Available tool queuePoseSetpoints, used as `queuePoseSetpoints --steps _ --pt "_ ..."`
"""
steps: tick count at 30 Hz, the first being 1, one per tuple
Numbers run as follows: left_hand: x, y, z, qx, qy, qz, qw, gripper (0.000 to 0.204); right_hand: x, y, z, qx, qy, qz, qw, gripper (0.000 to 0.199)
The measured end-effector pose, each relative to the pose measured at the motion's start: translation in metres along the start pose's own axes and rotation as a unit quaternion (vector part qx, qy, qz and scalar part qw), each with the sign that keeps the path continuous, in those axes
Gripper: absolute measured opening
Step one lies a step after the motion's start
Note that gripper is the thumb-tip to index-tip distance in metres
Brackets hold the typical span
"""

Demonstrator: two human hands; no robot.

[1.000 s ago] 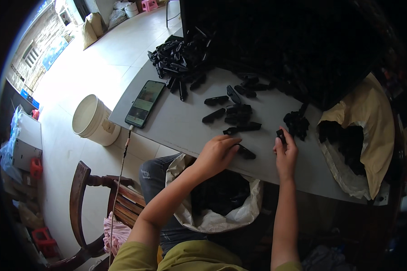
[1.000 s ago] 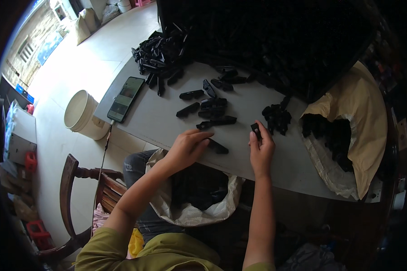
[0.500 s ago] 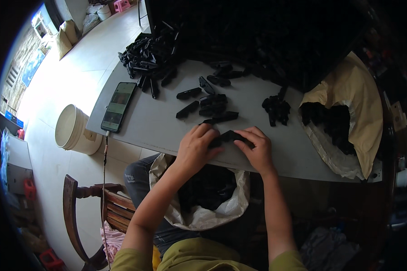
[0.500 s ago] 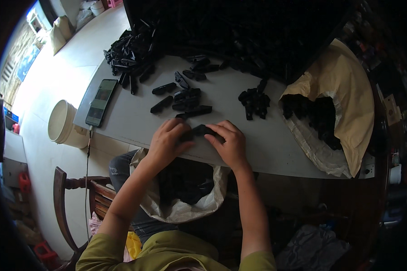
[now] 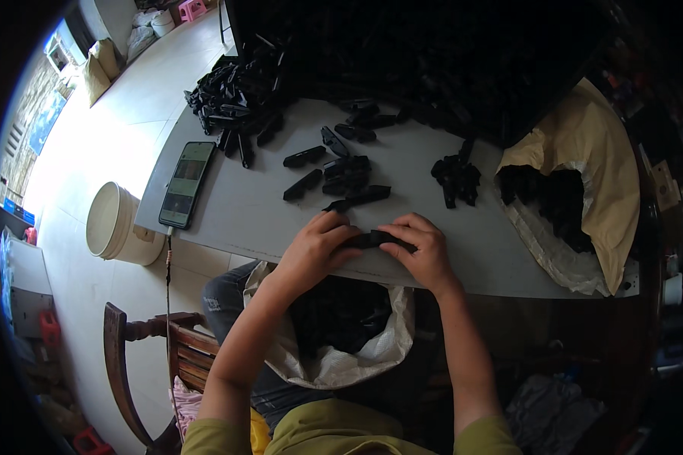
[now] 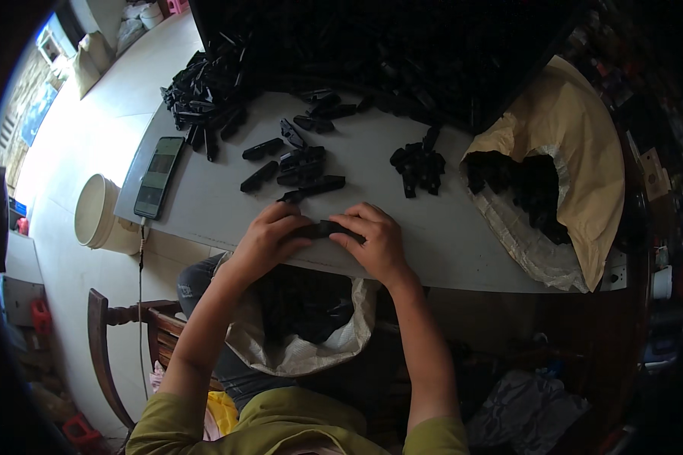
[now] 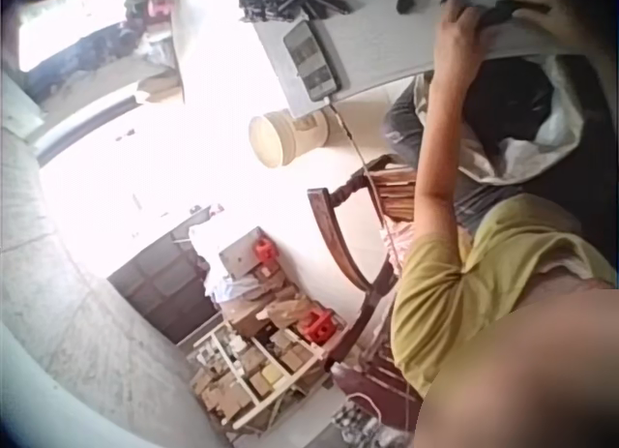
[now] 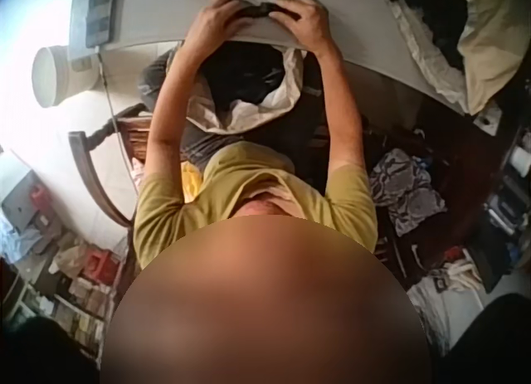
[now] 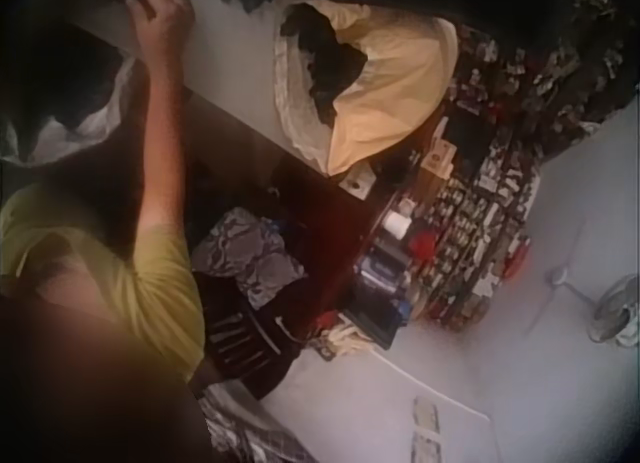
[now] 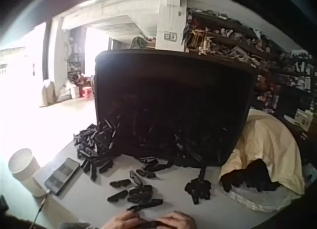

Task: Picking up small black plastic components from a table and placing them into a bag.

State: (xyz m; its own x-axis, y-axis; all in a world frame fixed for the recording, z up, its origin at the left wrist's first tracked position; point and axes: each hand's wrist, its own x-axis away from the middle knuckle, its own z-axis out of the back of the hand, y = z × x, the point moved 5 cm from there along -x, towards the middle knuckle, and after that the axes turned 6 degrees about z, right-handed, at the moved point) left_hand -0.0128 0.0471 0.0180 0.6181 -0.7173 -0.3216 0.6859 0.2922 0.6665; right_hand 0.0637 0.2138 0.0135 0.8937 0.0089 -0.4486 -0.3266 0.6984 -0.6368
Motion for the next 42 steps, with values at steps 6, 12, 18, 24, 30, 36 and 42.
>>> queuePoseSetpoints --steps 6,12,18,24,30,36,42 --pt "0.0 -0.011 0.003 0.062 -0.02 -0.011 0.998 0.022 0.007 0.007 0.006 -0.032 -0.047 -0.014 0.998 0.032" --pt "0.013 -0.007 0.004 0.077 -0.018 -0.024 0.997 0.021 -0.009 -0.006 -0.015 0.007 -0.094 0.045 0.995 0.028" --pt "0.032 0.0 0.024 0.088 -0.088 -0.024 0.992 0.021 -0.047 -0.019 -0.043 -0.017 -0.027 0.036 0.999 0.038" --pt "-0.018 -0.045 0.06 -0.054 0.236 0.102 0.965 0.02 -0.045 -0.025 -0.061 0.207 -0.049 0.111 0.971 0.027" --pt "-0.017 -0.065 0.038 0.104 0.038 0.295 0.949 0.024 0.007 0.006 -0.02 -0.485 0.158 -0.331 0.794 0.029" --pt "0.005 -0.033 0.01 0.305 0.001 0.137 0.943 0.034 0.007 -0.003 -0.029 -0.288 0.05 -0.246 0.924 0.031" --pt "0.005 -0.023 0.018 0.109 -0.013 0.096 0.989 0.025 -0.005 -0.02 -0.013 0.044 0.001 -0.016 0.999 0.029"
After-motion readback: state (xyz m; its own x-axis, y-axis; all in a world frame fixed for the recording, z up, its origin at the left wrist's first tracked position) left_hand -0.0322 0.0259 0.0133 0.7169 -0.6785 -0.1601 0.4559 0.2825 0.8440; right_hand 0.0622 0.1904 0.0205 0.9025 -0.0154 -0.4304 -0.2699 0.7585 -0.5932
